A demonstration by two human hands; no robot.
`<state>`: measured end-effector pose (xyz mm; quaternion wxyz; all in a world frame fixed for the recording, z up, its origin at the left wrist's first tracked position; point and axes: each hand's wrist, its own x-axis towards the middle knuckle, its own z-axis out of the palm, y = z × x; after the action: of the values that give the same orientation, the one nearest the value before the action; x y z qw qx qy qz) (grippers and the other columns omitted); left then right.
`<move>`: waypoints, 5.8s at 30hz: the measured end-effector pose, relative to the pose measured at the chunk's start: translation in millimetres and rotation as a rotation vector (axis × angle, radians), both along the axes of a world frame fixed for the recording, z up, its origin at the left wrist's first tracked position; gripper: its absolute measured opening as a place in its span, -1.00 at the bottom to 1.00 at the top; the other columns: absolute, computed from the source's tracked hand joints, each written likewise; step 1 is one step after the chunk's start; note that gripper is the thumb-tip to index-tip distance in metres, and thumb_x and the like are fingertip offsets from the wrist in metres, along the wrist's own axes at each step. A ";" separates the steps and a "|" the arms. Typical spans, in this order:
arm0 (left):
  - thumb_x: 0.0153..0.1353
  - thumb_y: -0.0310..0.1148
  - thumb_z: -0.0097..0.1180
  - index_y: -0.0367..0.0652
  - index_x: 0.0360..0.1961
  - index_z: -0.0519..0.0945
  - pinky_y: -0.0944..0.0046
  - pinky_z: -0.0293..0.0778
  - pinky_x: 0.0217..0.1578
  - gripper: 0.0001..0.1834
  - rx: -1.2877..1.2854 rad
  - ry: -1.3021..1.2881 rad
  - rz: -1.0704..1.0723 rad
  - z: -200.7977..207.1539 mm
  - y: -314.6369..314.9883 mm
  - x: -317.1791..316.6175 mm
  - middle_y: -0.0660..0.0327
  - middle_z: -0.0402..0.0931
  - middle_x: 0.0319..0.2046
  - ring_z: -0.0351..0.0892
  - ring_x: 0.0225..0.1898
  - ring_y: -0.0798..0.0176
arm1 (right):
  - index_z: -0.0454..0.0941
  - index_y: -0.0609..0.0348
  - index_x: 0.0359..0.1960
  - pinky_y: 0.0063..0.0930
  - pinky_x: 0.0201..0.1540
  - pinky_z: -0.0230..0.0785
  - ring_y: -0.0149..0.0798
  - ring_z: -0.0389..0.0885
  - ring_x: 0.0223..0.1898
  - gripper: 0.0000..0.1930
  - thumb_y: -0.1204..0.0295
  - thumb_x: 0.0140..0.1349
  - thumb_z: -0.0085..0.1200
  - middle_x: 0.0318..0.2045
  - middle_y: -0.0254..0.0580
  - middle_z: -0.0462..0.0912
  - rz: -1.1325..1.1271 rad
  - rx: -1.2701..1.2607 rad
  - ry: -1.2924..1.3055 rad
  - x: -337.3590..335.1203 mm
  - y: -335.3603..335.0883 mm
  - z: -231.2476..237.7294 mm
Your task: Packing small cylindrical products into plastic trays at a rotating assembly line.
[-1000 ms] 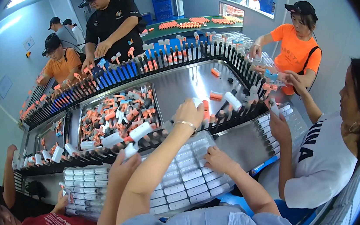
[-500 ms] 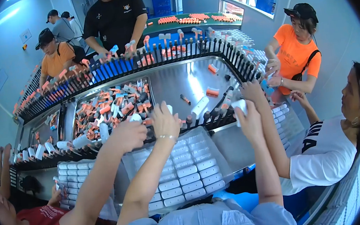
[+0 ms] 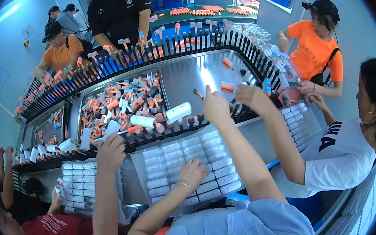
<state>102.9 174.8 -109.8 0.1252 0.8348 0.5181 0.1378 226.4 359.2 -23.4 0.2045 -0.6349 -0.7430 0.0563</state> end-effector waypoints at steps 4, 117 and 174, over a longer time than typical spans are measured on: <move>0.01 -0.20 0.13 -0.14 -0.32 0.51 0.08 0.34 -0.17 -0.73 -0.110 0.054 0.019 -2.2 6.7 4.1 0.13 0.38 -0.27 0.36 -0.12 0.10 | 0.08 0.35 0.20 -0.17 0.01 0.28 0.25 0.39 -0.05 -0.36 0.41 0.10 0.05 -0.03 0.28 0.35 0.412 0.212 0.478 21.9 -62.6 -11.6; 0.11 -0.14 0.08 -0.19 -0.03 0.37 0.09 0.40 -0.19 -0.54 0.186 -0.578 -0.101 105.2 95.5 72.0 0.00 0.48 -0.15 0.47 -0.15 -0.11 | 0.57 0.12 -0.31 -0.28 -0.04 0.32 0.01 0.41 -0.12 -0.76 0.33 -0.04 0.17 -0.25 0.00 0.43 0.616 -0.347 -0.043 115.6 -152.5 -65.8; 0.01 -0.52 0.09 -0.14 -0.30 0.59 0.21 0.38 -0.36 -0.82 0.178 -0.532 0.433 14.9 -40.7 -53.5 0.16 0.48 -0.41 0.44 -0.38 0.10 | 0.06 0.34 0.21 -0.12 -0.13 0.37 0.17 0.46 -0.08 -0.35 0.44 0.08 0.03 0.00 0.33 0.30 0.616 0.120 0.105 -89.2 -57.0 12.2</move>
<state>49.4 134.2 -94.8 0.1506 0.6483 0.6182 0.4182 137.2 302.2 -11.2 0.2529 -0.3632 -0.8906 0.1043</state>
